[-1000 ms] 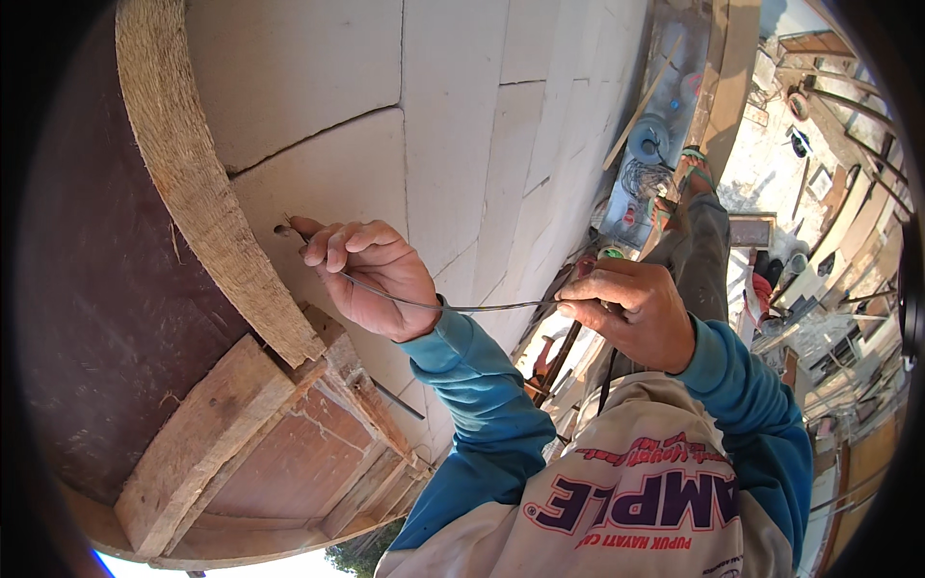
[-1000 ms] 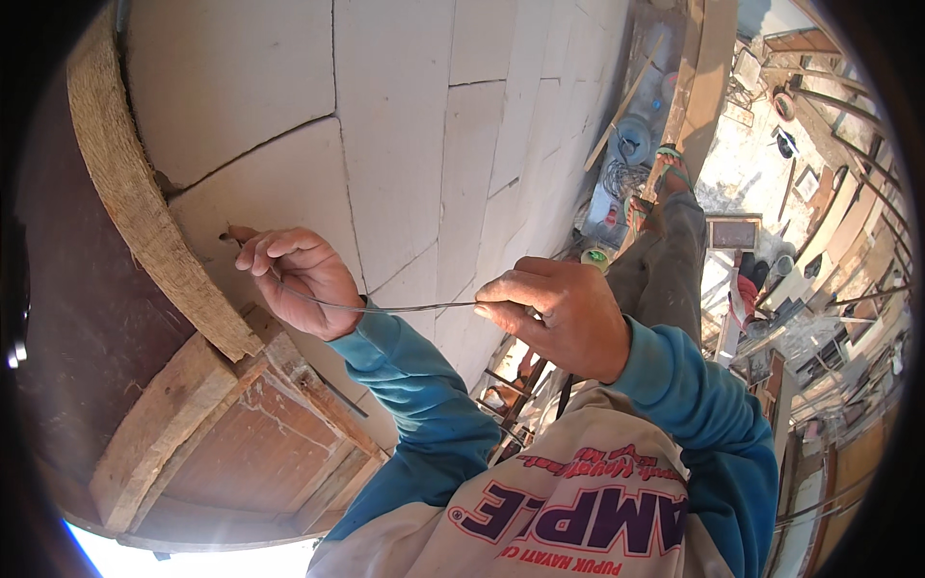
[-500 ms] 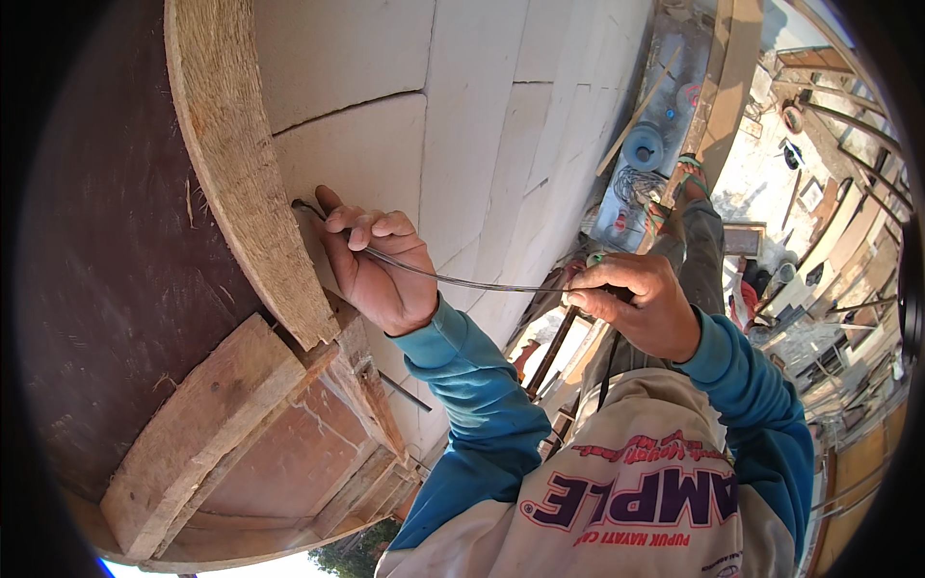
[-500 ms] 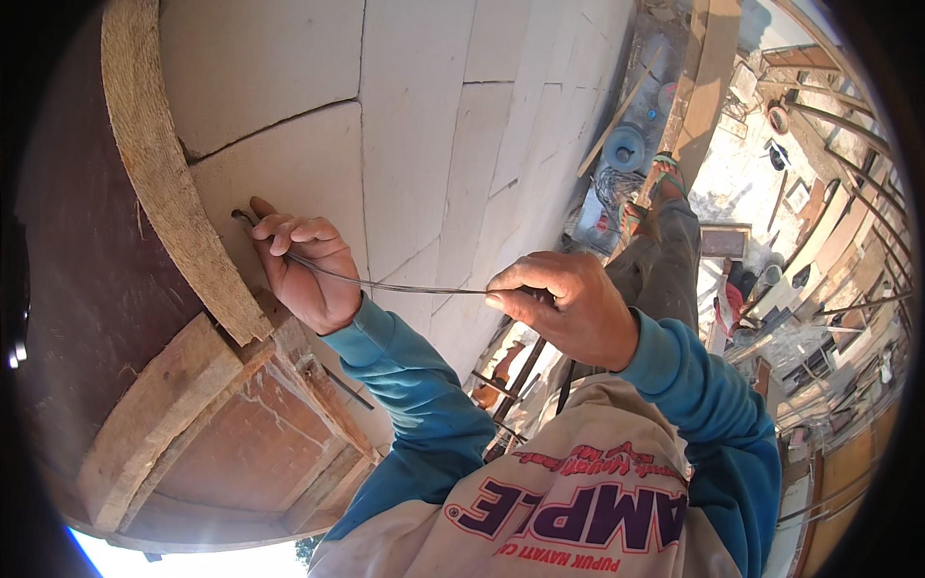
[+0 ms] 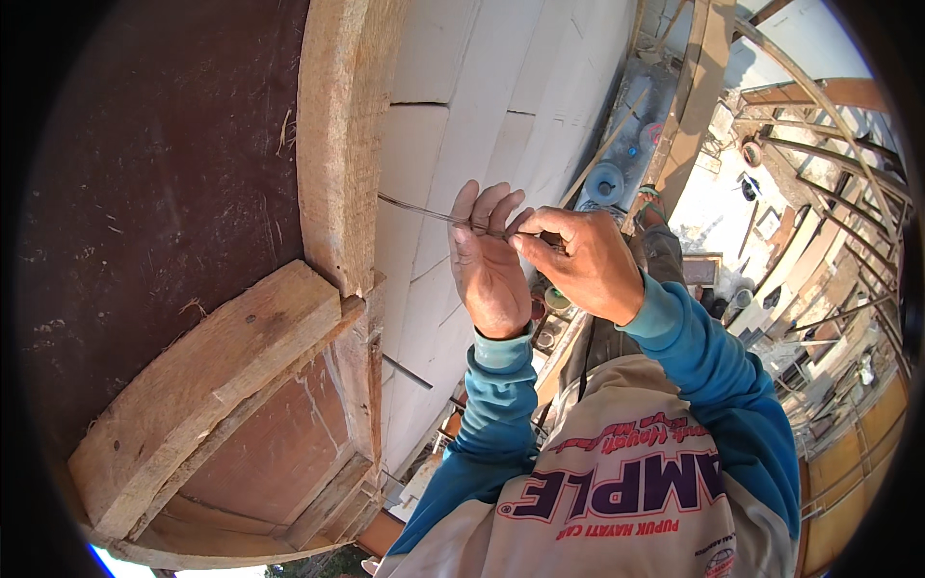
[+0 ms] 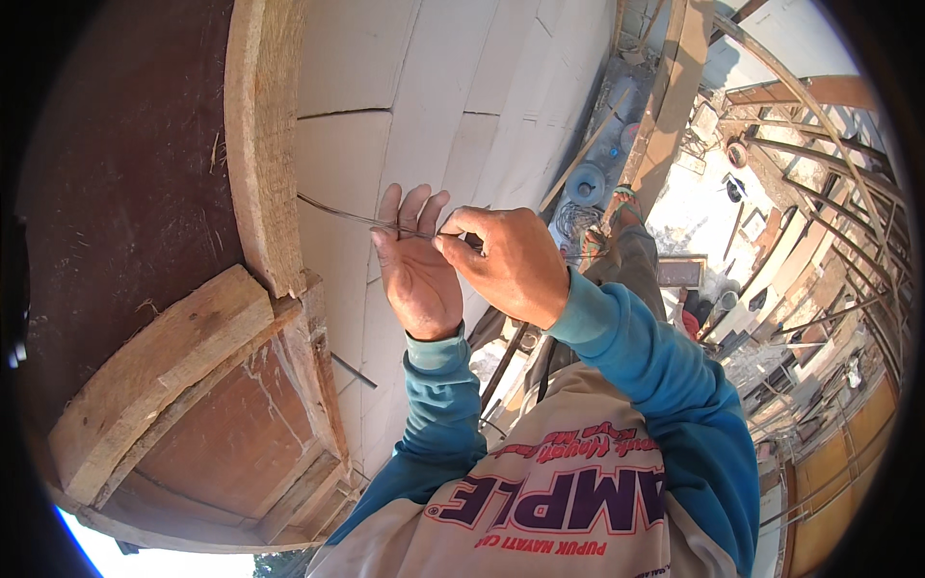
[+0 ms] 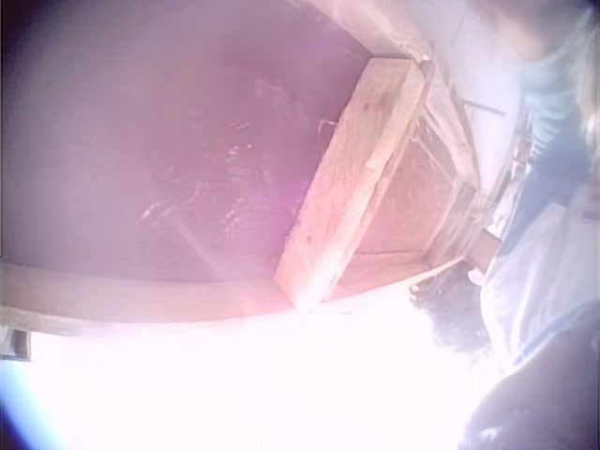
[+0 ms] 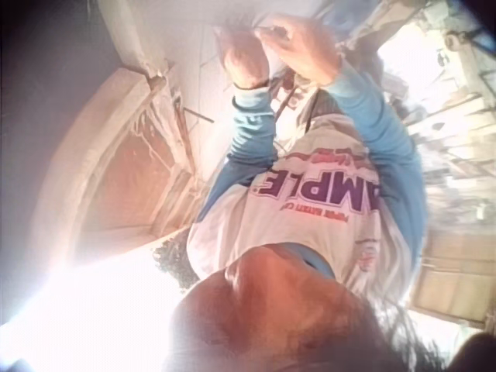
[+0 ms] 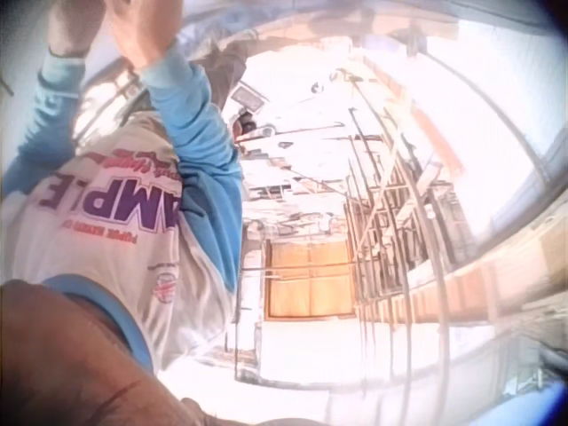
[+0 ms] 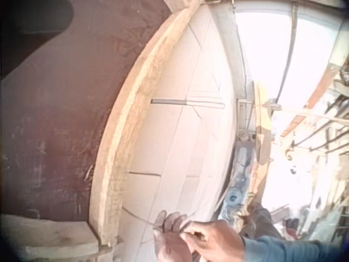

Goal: The person secures wooden formwork on a construction site using thin wire and a small axe. They feed lengths of wire through gaps in the wood, pull them tight by hand, and then use the head of the axe to twist and tighten the wire ends together to hold the structure in place.

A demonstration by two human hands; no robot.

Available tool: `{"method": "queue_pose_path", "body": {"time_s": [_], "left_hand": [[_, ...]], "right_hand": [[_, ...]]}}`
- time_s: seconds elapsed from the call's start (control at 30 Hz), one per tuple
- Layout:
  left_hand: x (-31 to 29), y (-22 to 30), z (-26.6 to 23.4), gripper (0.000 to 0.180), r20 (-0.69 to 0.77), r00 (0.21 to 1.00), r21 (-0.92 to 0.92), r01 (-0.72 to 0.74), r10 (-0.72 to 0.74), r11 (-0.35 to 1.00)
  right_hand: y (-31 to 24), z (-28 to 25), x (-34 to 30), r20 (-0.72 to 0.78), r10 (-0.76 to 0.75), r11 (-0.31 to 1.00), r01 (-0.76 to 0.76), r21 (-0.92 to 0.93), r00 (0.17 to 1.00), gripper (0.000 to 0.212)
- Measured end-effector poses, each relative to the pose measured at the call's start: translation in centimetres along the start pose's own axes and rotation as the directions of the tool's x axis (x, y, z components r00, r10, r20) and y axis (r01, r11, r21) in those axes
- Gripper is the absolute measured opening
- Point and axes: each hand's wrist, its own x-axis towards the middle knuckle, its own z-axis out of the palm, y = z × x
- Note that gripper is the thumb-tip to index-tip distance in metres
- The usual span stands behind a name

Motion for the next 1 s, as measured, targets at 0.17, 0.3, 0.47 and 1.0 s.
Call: {"method": "queue_pose_path", "body": {"time_s": [0.17, 0.3, 0.47, 1.0], "left_hand": [[-3.6, -1.8, 2.6, 0.067, -0.039, 0.982, -0.329, 0.163, -0.186, 0.93], [-8.2, -6.6, 0.9, 0.06, 0.03, 0.978, -0.382, 0.203, -0.207, 0.902], [-7.0, -5.1, 0.7, 0.034, -0.045, 0.988, -0.151, 0.14, -0.149, 0.979], [-0.1, 3.1, 3.7, 0.031, -0.216, 0.975, -0.438, -0.055, -0.045, 0.897]], "right_hand": [[-2.2, 2.2, 3.4, 0.005, -0.404, 0.864, 0.384, -0.326, 0.915, 0.012], [-5.7, 4.7, 6.7, 0.024, -0.12, 0.971, 0.122, -0.207, 0.993, 0.015], [-7.2, 6.4, 9.3, 0.112, 0.1, 0.987, -0.084, -0.139, 0.989, 0.026], [5.3, -6.8, -6.2, 0.46, 0.21, 0.956, -0.082, -0.282, 0.863, 0.055]]}}
